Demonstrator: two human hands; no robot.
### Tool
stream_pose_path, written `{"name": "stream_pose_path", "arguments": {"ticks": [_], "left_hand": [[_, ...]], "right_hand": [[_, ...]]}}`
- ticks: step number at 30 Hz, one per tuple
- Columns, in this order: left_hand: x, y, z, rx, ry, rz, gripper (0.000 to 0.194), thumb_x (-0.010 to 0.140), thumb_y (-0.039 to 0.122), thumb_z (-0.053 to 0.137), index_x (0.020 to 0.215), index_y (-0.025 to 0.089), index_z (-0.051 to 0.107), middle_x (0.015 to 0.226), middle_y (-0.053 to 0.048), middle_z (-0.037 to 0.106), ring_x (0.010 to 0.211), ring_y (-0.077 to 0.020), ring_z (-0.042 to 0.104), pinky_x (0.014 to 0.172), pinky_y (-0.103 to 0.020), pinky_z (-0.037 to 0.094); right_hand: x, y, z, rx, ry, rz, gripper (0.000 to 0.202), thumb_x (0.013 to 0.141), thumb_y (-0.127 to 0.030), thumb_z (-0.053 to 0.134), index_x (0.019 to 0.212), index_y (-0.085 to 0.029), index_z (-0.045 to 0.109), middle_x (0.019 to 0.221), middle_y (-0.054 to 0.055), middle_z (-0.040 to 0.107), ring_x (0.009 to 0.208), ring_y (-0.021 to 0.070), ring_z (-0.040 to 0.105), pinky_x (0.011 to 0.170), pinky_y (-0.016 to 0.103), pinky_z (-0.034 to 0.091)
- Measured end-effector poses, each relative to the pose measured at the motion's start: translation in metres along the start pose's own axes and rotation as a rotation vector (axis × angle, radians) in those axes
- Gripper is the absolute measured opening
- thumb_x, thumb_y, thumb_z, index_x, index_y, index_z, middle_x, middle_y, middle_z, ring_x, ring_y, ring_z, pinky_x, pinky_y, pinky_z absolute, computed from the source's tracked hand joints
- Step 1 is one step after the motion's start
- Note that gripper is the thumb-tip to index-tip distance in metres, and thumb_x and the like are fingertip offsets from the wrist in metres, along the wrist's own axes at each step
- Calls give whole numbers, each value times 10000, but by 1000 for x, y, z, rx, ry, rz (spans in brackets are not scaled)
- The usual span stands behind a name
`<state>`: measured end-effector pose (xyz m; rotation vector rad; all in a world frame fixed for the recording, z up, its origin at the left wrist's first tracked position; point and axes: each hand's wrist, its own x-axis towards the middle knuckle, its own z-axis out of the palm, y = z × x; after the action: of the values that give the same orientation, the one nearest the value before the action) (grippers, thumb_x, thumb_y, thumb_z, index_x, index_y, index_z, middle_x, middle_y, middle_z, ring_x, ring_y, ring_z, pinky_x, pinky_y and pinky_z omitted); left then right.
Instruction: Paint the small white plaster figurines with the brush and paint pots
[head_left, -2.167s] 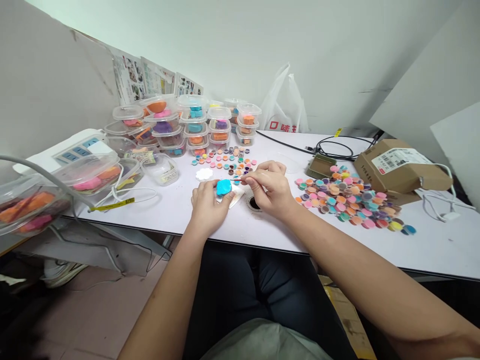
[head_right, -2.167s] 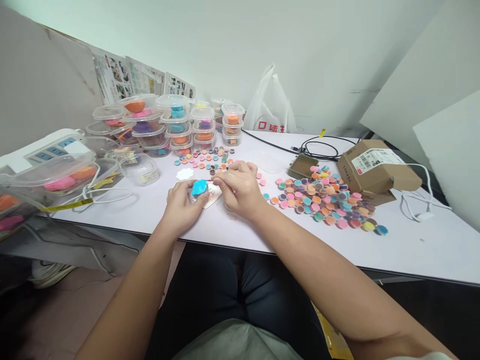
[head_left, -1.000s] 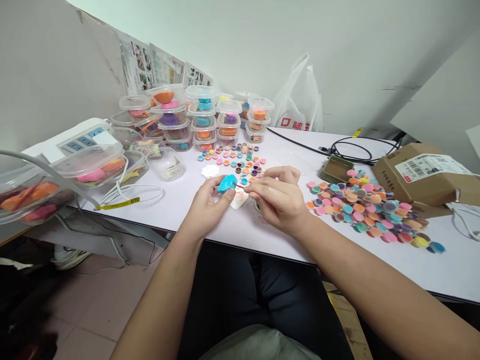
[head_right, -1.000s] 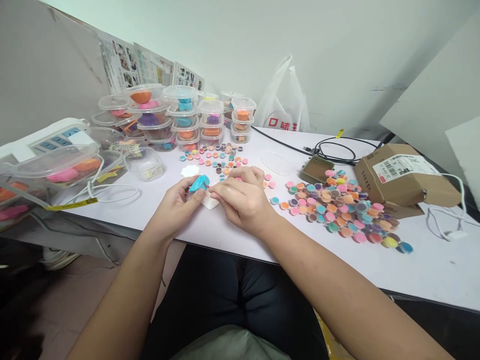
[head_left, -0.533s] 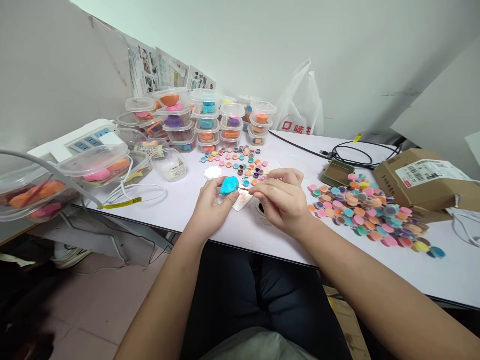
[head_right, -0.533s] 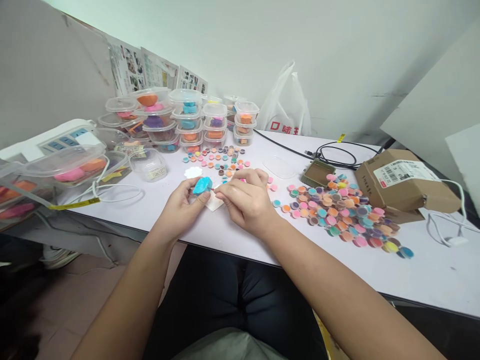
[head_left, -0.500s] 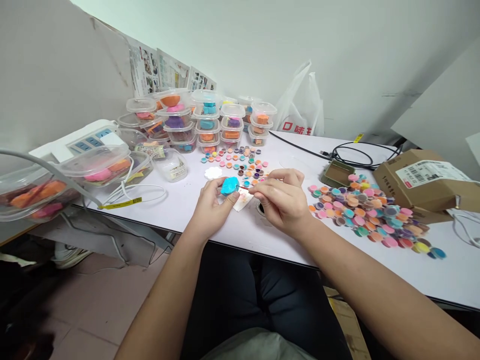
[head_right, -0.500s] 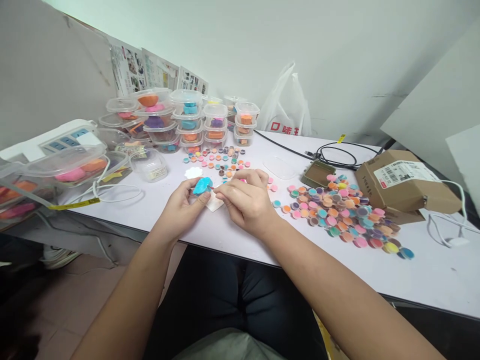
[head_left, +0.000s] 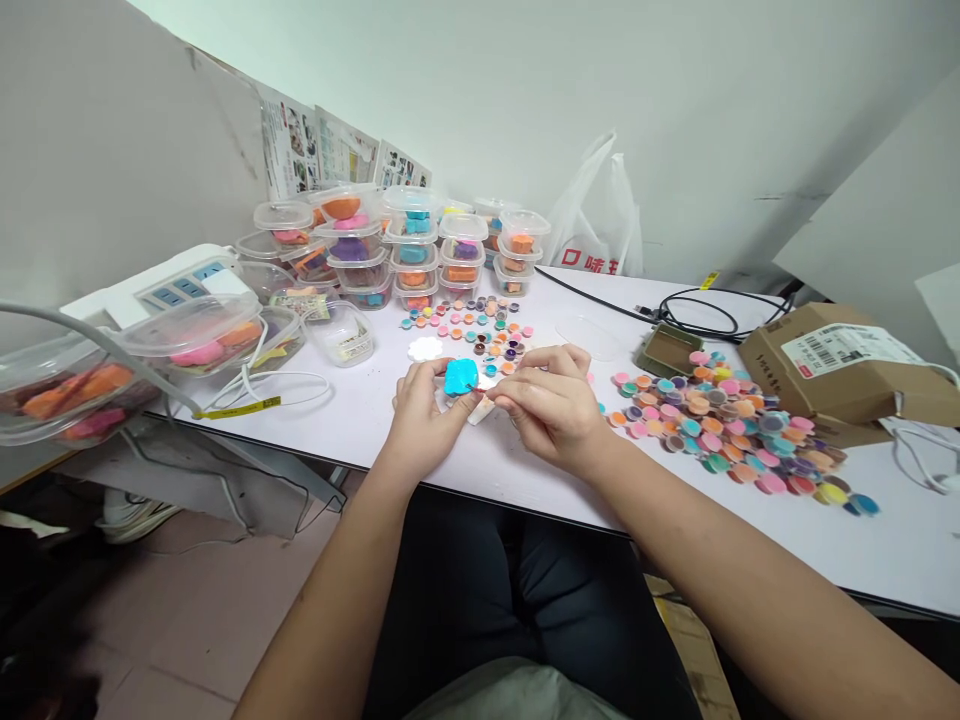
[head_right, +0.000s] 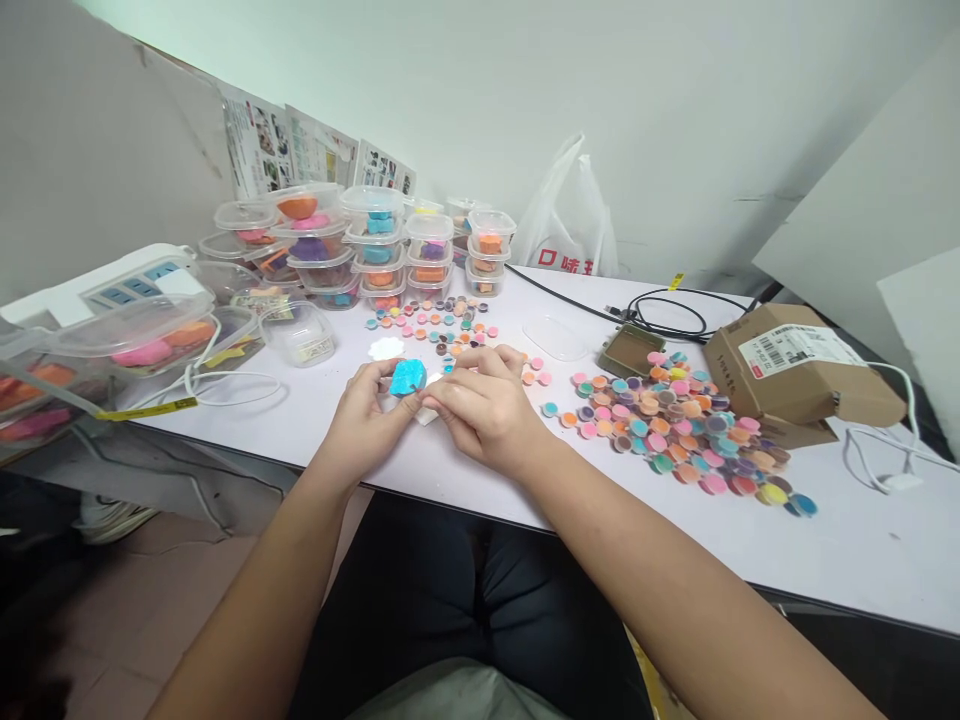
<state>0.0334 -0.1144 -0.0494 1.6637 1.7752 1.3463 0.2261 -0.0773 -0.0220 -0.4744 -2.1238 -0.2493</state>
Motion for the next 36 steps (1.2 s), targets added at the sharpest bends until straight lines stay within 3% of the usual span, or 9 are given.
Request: {"name": "stream_pose_path", "arguments": {"ticks": [3,8,12,17,21,24,26,31,36], "left_hand": [[-1,1,0,4,-23,-14,451,828,422,759,1214,252,601,1299,-97,648,1259,-299,573,1077,-495,426],[-2,3,0,19,-12,-33,519,801,432,789,1224,230,567,1304,-111,624,1262,-310,553,1071,-505,423],[-3,4,0,39,-9,-26,491,810,391,783,1214,226,558,1305,-106,610,1267,-302,544,1076,-501,418],[-3,5,-1,65,-23,-50,534,771,373,810,1208,227,541,1341,-111,587,1295,-314,509,1083,-505,414],[-2,4,1,69,-8,-47,541,764,361,811,1205,227,529,1335,-107,579,1283,-310,515,1083,-500,414],[-1,5,1,71,-22,-52,571,751,382,824,1212,226,526,1340,-108,573,1286,-314,507,1095,-504,401],[-1,6,1,75,-31,-58,571,758,399,820,1214,227,522,1345,-108,570,1293,-314,500,1099,-504,394],[-3,5,3,101,-30,-35,536,786,454,801,1198,254,523,1316,-80,579,1263,-296,511,1075,-498,400],[-4,3,3,143,-60,18,511,777,335,804,1200,269,526,1289,-66,580,1220,-287,530,1048,-493,403]], "right_hand": [[-1,1,2,-43,56,32,135,1006,-236,572,982,-256,704,867,-9,793,954,214,621,885,438,326],[-1,2,6,-17,-13,-32,125,998,-230,592,987,-257,714,901,-14,799,983,223,616,877,417,341],[-1,2,9,-97,104,-33,105,965,-183,639,1023,-240,706,910,-1,799,971,229,609,875,418,333],[-2,2,11,-26,16,-121,104,949,-161,653,1009,-232,698,937,-18,805,977,227,591,857,403,360],[-3,2,13,-53,82,-67,171,933,-131,653,1043,-253,702,928,-11,806,988,237,605,866,424,351],[-3,0,13,37,23,-38,137,963,-175,628,1018,-263,717,940,-16,810,989,238,617,888,441,367],[-2,-1,12,165,12,39,155,990,-202,592,1003,-268,732,903,-15,806,950,228,624,910,449,395],[1,-1,14,424,53,424,227,1017,-270,565,920,-289,770,822,-4,789,901,217,618,900,440,471],[4,3,18,417,22,603,258,1003,-321,581,843,-273,779,817,4,790,883,217,650,891,449,499]]}}
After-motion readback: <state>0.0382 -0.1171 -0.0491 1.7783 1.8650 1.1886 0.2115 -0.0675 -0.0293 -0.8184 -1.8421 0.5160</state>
